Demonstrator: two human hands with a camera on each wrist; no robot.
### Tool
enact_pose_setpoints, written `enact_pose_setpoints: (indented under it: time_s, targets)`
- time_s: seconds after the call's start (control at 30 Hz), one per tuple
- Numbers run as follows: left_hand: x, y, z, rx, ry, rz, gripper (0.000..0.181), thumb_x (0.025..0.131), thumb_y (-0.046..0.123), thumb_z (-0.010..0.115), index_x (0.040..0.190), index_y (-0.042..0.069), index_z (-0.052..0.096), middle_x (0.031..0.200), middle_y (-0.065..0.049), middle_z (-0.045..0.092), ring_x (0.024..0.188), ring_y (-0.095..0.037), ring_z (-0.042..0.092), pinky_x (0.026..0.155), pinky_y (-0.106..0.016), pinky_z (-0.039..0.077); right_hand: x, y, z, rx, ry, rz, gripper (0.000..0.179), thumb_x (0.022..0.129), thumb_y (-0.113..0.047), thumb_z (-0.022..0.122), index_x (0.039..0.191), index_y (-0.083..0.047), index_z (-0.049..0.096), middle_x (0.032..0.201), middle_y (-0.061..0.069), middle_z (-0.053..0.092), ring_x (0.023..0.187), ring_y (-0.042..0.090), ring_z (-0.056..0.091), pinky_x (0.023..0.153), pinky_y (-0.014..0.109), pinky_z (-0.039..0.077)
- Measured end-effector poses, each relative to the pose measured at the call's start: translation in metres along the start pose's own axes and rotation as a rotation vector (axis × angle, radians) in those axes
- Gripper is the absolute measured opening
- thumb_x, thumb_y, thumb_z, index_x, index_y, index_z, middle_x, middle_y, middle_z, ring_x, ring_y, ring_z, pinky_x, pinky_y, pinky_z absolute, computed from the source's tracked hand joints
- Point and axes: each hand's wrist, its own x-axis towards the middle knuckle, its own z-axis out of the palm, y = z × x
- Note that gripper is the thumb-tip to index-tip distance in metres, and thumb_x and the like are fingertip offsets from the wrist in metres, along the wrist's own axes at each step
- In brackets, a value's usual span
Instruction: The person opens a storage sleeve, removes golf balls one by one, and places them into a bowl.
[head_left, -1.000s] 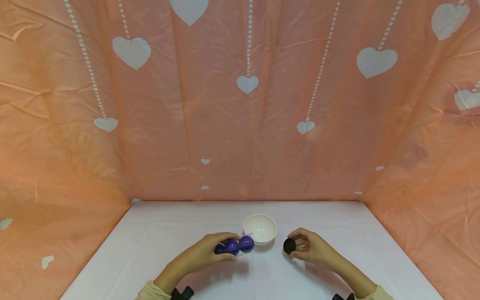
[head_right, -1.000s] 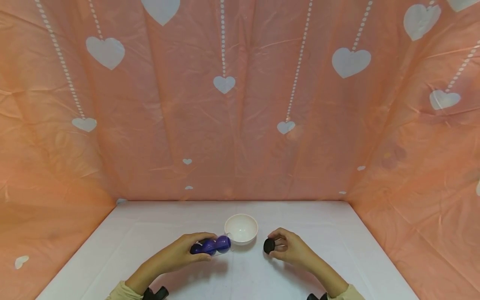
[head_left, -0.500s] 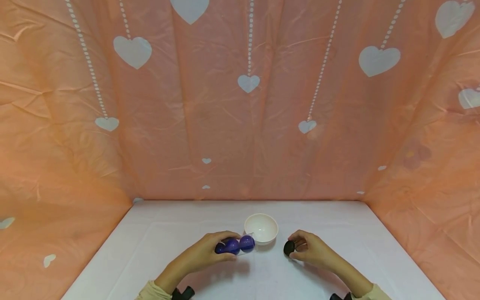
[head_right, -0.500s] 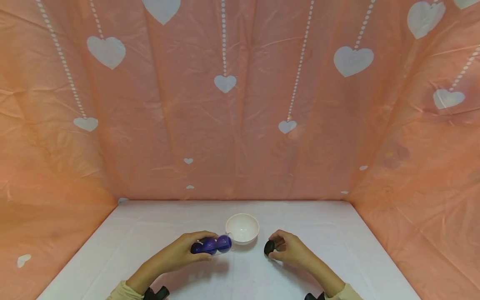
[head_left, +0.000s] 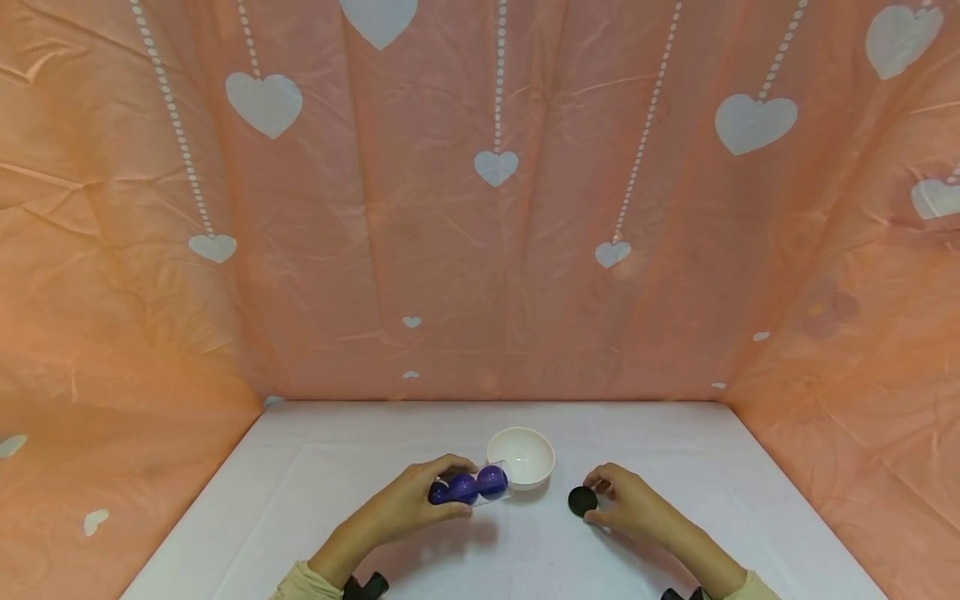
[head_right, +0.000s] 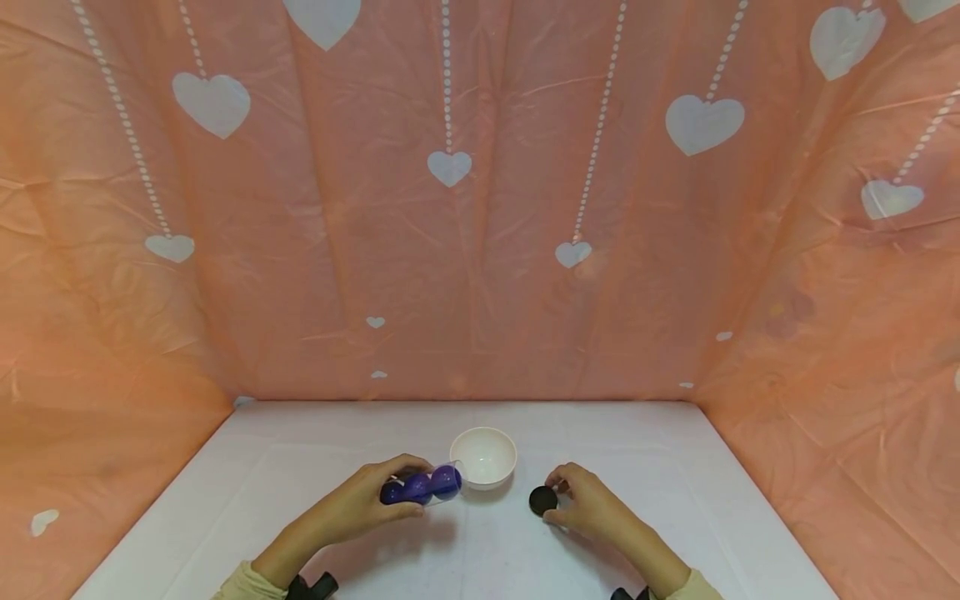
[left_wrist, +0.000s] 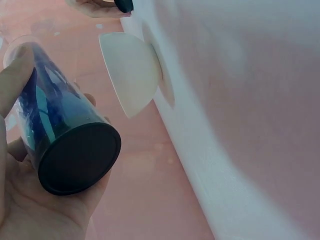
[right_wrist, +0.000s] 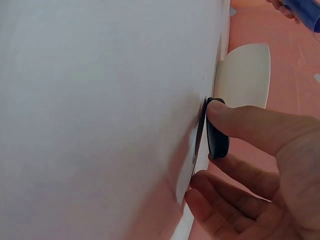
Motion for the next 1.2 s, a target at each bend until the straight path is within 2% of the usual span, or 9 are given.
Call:
enact_pose_setpoints:
  time_s: [0.37,0.47,0.57,0.67,0.8,1.0,1.2]
  targets:
    - [0.000,-0.001,0.002,0.030,0.033,0.011,0.043,0.096,0.030,0.084,0.135,0.023,0.067,0.127,0.003,0.073,0.113,-0.011,0.068,0.099,-0.037,0.057,-0.001,-0.005,-0.002,-0.062,-0.007,-0.008,0.042,0.083,-0.017,0.093,0.116,-0.005,0.069,0.112,0.001,0.068,0.102,0.026,0.065,0.086,0.038,0.057]
    - [0.000,-0.001,0.003,0.052,0.051,0.001,0.044,0.095,0.033,0.085,0.135,0.024,0.068,0.129,0.004,0.073,0.115,-0.014,0.068,0.100,-0.039,0.057,0.000,-0.008,-0.001,-0.079,0.014,-0.025,0.042,0.084,-0.017,0.092,0.118,-0.005,0.069,0.114,0.002,0.068,0.101,0.028,0.066,0.086,0.038,0.058]
    - [0.001,0.000,0.003,0.063,0.063,-0.006,0.045,0.094,0.034,0.085,0.135,0.024,0.069,0.132,0.003,0.073,0.118,-0.018,0.069,0.102,-0.042,0.057,0.003,-0.013,0.001,-0.070,0.060,-0.078,0.037,0.088,-0.015,0.089,0.117,-0.003,0.071,0.114,0.006,0.071,0.099,0.030,0.069,0.085,0.038,0.060]
    - [0.001,0.000,0.003,0.063,0.064,-0.015,0.045,0.095,0.034,0.085,0.135,0.024,0.069,0.133,0.002,0.073,0.119,-0.021,0.069,0.103,-0.045,0.057,0.007,-0.021,0.004,-0.028,0.134,-0.165,0.029,0.091,-0.010,0.086,0.115,-0.001,0.072,0.112,0.010,0.074,0.096,0.031,0.071,0.083,0.036,0.061]
    - [0.002,-0.002,0.004,0.054,0.053,-0.016,0.045,0.095,0.034,0.084,0.136,0.024,0.069,0.134,0.003,0.073,0.120,-0.018,0.068,0.103,-0.043,0.056,0.012,-0.034,0.009,0.049,0.203,-0.261,0.025,0.093,-0.007,0.084,0.115,-0.002,0.072,0.110,0.012,0.075,0.093,0.027,0.073,0.082,0.034,0.062]
    - [0.004,-0.004,0.006,0.057,0.036,0.005,0.046,0.096,0.032,0.084,0.137,0.020,0.069,0.132,0.002,0.073,0.115,-0.012,0.068,0.101,-0.039,0.057,0.019,-0.050,0.017,0.222,0.189,-0.342,0.025,0.095,-0.004,0.082,0.118,-0.001,0.072,0.113,0.018,0.075,0.095,0.026,0.075,0.084,0.035,0.064]
    - [0.005,-0.003,0.007,0.086,0.015,-0.002,0.048,0.095,0.037,0.084,0.138,0.020,0.070,0.134,0.004,0.073,0.116,-0.013,0.068,0.099,-0.040,0.057,0.021,-0.061,0.025,0.325,0.170,-0.358,0.028,0.094,-0.001,0.081,0.120,-0.005,0.073,0.114,0.021,0.074,0.097,0.030,0.075,0.086,0.034,0.064]
